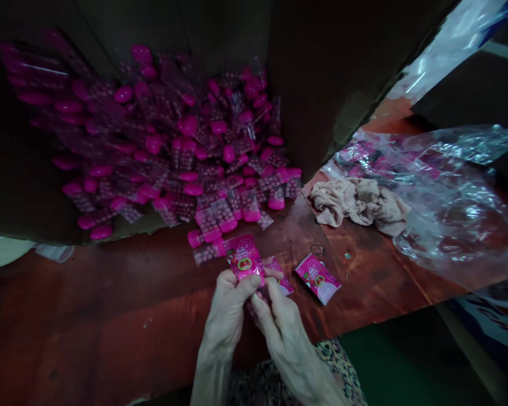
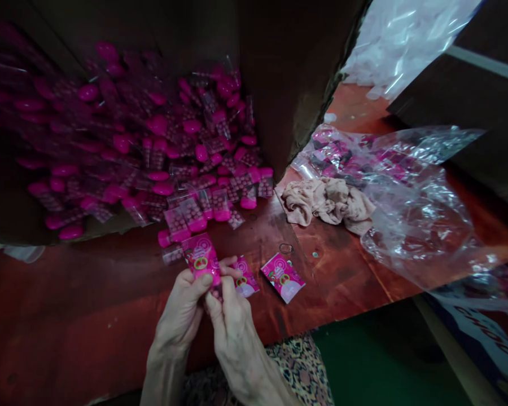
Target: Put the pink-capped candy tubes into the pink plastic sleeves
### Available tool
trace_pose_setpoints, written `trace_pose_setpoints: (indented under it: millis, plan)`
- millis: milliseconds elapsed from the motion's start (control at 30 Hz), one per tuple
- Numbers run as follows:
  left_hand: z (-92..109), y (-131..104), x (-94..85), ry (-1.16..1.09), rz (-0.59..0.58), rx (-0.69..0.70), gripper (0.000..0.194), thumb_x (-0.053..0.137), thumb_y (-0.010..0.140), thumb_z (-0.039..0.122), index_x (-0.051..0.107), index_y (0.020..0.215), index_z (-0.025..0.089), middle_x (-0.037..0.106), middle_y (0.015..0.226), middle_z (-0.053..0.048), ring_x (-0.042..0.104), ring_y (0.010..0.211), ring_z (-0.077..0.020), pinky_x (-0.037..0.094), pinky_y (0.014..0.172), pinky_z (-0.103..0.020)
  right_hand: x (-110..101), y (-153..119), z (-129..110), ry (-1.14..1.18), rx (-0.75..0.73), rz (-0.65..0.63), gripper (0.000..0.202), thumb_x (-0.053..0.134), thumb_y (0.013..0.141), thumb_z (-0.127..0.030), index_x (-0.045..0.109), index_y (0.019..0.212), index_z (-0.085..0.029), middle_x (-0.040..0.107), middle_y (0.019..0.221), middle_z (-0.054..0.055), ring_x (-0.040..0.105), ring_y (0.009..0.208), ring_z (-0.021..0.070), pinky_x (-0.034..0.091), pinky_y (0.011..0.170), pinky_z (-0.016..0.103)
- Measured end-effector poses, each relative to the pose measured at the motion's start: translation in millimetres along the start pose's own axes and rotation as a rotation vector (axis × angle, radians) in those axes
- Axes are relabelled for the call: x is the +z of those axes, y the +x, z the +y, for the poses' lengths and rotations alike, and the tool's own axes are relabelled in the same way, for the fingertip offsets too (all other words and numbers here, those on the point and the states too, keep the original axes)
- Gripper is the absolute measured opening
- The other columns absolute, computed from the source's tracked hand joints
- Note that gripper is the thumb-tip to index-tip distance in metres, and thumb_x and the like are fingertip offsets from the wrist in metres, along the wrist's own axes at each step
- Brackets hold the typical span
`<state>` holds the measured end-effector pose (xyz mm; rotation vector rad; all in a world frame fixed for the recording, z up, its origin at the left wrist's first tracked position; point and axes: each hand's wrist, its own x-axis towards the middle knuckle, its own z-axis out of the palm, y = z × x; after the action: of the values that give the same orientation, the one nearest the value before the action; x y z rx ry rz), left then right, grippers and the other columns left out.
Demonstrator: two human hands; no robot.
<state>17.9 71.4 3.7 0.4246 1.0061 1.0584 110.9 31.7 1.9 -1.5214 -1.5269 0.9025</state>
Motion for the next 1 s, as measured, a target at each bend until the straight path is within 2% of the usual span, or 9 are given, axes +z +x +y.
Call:
trace_pose_setpoints:
  millis: [133,200,400,567,667,767,833,933,1000]
  plan:
    - [-3,-6,-0.1,-0.047,-0.128,0.016,0.020,0.062,0.072,0.027,0.072,0.083,0.013,0.071,0.086,-0.012,0.056,0.101,-0.0280,0.041,0.087,-0.037,-6,1,-2,0.116,0.072,-0.034,0.022,0.039,0.090,-0.031,0.057,0.099,-0.022,0.064,0.071,0.002,0.062,0.062,0.0148,0.050,0.054,0.021]
    - [-4,-9,1.5,-0.089,-0.139,0.013,0.023,0.061,0.074,0.028,0.071,0.088,0.013,0.070,0.090,-0.012,0.055,0.103,-0.0280,0.040,0.088,-0.038,-6,2,-1,0.156,0.065,-0.044,0.018,0.042,0.089,-0.029,0.057,0.095,-0.020,0.062,0.069,0.000,0.060,0.058,0.0127,0.048,0.052,0.020]
    - [-7,-12,7.1,-0.180,-0.042,0.036,0.024,0.053,0.081,0.029,0.070,0.092,0.016,0.070,0.093,-0.010,0.059,0.096,-0.0236,0.042,0.087,-0.036,0,6,4,0.130,0.005,-0.002,0.016,0.043,0.088,-0.023,0.055,0.096,-0.016,0.059,0.064,-0.002,0.055,0.049,0.0095,0.043,0.047,0.017]
    - [-7,-11,4.9,-0.052,0.066,0.037,0.019,0.058,0.076,0.025,0.072,0.084,0.014,0.070,0.087,-0.010,0.060,0.091,-0.0240,0.044,0.081,-0.034,1,5,9,0.056,-0.046,-0.032,0.022,0.042,0.089,-0.025,0.055,0.102,-0.012,0.062,0.065,0.001,0.056,0.050,0.0114,0.044,0.048,0.019]
    - [-7,-12,1.0,0.050,0.046,0.069,0.017,0.061,0.072,0.023,0.072,0.082,0.014,0.069,0.090,-0.011,0.058,0.096,-0.0262,0.044,0.082,-0.035,-7,1,8,0.078,0.025,-0.107,0.025,0.042,0.089,-0.027,0.056,0.104,-0.014,0.062,0.065,0.002,0.056,0.052,0.0119,0.044,0.049,0.019]
    - [-5,-15,-2.9,0.060,-0.095,0.057,0.022,0.062,0.071,0.028,0.071,0.085,0.015,0.069,0.092,-0.011,0.057,0.097,-0.0276,0.045,0.080,-0.035,-16,3,4,0.188,0.129,-0.201,0.025,0.045,0.088,-0.032,0.059,0.102,-0.017,0.058,0.065,0.001,0.054,0.057,0.0115,0.044,0.051,0.020]
    - [-4,-16,-4.0,0.028,-0.153,0.020,0.032,0.063,0.071,0.038,0.070,0.092,0.015,0.068,0.095,-0.013,0.059,0.093,-0.0271,0.047,0.076,-0.034,-17,7,3,0.357,0.199,-0.261,0.026,0.044,0.088,-0.035,0.060,0.098,-0.017,0.053,0.062,-0.001,0.048,0.053,0.0096,0.040,0.046,0.018]
    - [-2,-15,-1.4,-0.043,-0.109,0.032,0.051,0.058,0.070,0.053,0.065,0.105,0.016,0.065,0.105,-0.014,0.059,0.092,-0.0263,0.047,0.077,-0.034,-14,15,3,0.555,0.260,-0.306,0.027,0.043,0.089,-0.037,0.058,0.094,-0.016,0.045,0.059,-0.004,0.039,0.047,0.0063,0.033,0.041,0.016]
    - [-2,-14,2.6,-0.046,-0.036,0.080,0.046,0.055,0.074,0.051,0.066,0.103,0.016,0.064,0.109,-0.014,0.057,0.097,-0.0260,0.045,0.081,-0.034,-11,18,3,0.540,0.247,-0.294,0.025,0.043,0.089,-0.037,0.058,0.091,-0.017,0.044,0.058,-0.004,0.038,0.047,0.0060,0.032,0.042,0.016]
